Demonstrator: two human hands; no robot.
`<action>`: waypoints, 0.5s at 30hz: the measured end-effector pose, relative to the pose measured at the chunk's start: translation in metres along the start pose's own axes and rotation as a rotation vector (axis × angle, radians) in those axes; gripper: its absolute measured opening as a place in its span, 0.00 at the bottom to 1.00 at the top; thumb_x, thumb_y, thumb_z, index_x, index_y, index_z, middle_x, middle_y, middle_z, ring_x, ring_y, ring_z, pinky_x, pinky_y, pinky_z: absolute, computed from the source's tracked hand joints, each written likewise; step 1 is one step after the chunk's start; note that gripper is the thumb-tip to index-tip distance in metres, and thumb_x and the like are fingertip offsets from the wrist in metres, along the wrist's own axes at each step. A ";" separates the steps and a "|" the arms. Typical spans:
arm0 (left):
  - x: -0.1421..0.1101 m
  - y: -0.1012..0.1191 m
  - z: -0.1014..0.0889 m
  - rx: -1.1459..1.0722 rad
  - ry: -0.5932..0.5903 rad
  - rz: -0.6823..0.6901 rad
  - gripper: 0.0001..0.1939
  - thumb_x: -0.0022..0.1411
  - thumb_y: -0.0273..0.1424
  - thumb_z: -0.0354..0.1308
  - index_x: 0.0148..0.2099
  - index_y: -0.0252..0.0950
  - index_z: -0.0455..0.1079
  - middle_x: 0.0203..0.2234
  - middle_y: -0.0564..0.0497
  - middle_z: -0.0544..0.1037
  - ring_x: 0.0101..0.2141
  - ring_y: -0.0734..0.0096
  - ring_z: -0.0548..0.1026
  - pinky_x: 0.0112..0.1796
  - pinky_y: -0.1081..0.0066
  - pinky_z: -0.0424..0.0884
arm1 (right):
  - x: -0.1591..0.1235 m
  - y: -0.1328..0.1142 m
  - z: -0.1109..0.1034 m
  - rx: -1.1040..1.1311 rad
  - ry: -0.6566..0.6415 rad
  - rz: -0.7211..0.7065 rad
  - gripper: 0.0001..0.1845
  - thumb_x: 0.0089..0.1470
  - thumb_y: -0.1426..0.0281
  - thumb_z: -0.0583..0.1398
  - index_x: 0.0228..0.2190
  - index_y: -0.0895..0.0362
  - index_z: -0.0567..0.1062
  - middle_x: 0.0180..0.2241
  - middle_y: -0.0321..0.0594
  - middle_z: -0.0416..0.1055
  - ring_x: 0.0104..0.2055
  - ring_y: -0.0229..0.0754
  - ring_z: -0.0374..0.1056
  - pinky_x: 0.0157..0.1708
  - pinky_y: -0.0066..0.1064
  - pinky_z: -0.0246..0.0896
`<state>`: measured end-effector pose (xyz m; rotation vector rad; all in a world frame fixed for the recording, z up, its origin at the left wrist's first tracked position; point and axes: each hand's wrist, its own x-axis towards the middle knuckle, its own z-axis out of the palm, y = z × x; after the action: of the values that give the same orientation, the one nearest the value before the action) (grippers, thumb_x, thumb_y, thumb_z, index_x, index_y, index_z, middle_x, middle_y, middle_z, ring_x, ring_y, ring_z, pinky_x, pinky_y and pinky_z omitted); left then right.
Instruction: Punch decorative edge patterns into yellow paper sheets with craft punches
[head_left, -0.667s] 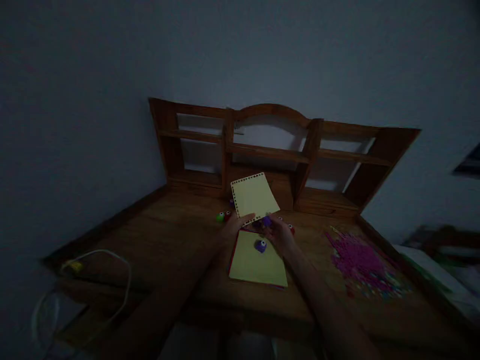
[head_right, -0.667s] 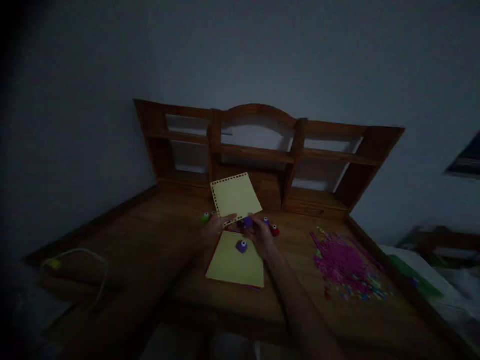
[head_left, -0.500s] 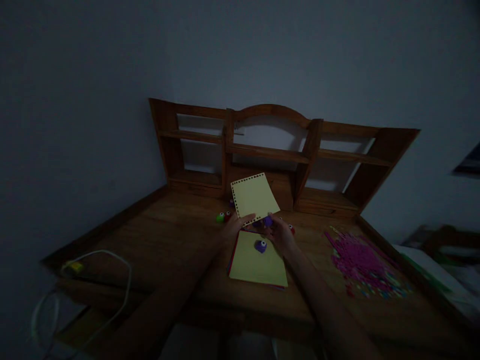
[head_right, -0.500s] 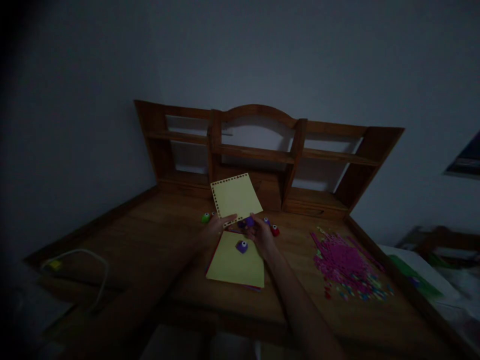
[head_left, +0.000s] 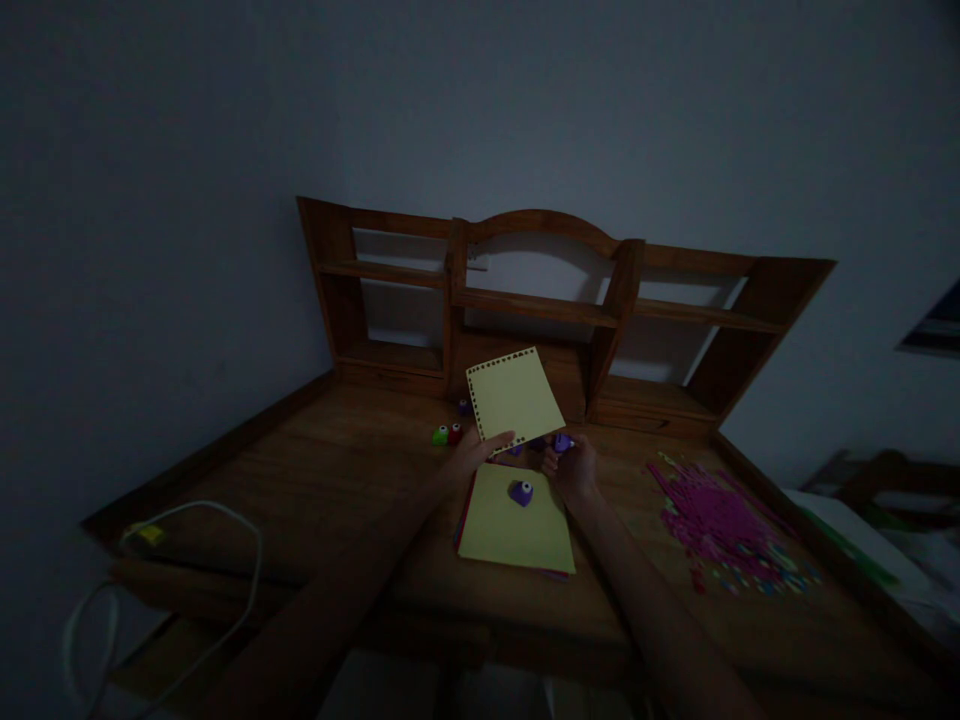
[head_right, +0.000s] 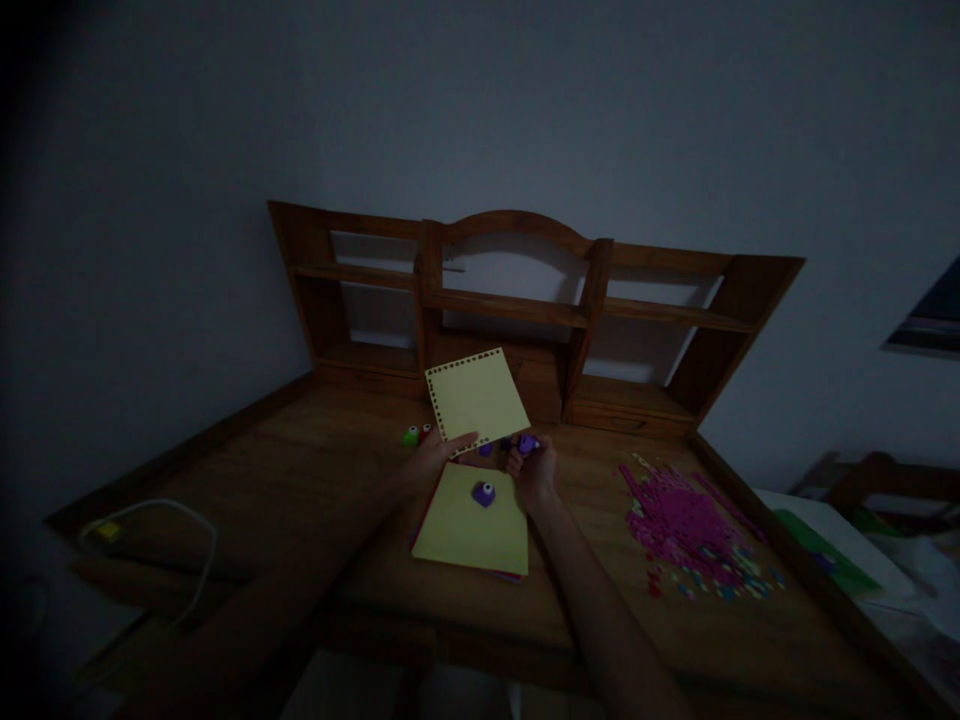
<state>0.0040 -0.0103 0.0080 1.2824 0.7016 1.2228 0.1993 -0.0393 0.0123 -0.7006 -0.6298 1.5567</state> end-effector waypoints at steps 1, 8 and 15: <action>0.000 0.001 0.001 0.014 0.006 0.014 0.24 0.51 0.37 0.70 0.49 0.33 0.75 0.47 0.41 0.79 0.46 0.53 0.77 0.48 0.59 0.70 | 0.000 0.000 -0.001 0.013 0.010 -0.006 0.15 0.44 0.60 0.52 0.19 0.56 0.70 0.12 0.33 0.54 0.14 0.34 0.46 0.14 0.26 0.42; 0.002 -0.001 -0.001 0.067 0.023 0.035 0.24 0.52 0.42 0.69 0.46 0.32 0.75 0.40 0.43 0.81 0.37 0.60 0.78 0.37 0.67 0.72 | 0.004 0.000 -0.004 -0.020 0.021 -0.089 0.12 0.41 0.59 0.53 0.16 0.54 0.66 0.12 0.34 0.54 0.13 0.35 0.46 0.12 0.27 0.41; -0.001 0.000 -0.002 0.016 0.122 -0.115 0.24 0.51 0.48 0.68 0.39 0.31 0.74 0.27 0.47 0.80 0.26 0.66 0.76 0.28 0.71 0.70 | 0.002 0.002 -0.005 -0.081 0.033 -0.152 0.12 0.44 0.61 0.53 0.18 0.55 0.68 0.12 0.34 0.59 0.11 0.32 0.43 0.10 0.25 0.36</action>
<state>0.0019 -0.0111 0.0075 1.1712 0.8640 1.2105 0.2015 -0.0375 0.0071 -0.7206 -0.7082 1.3837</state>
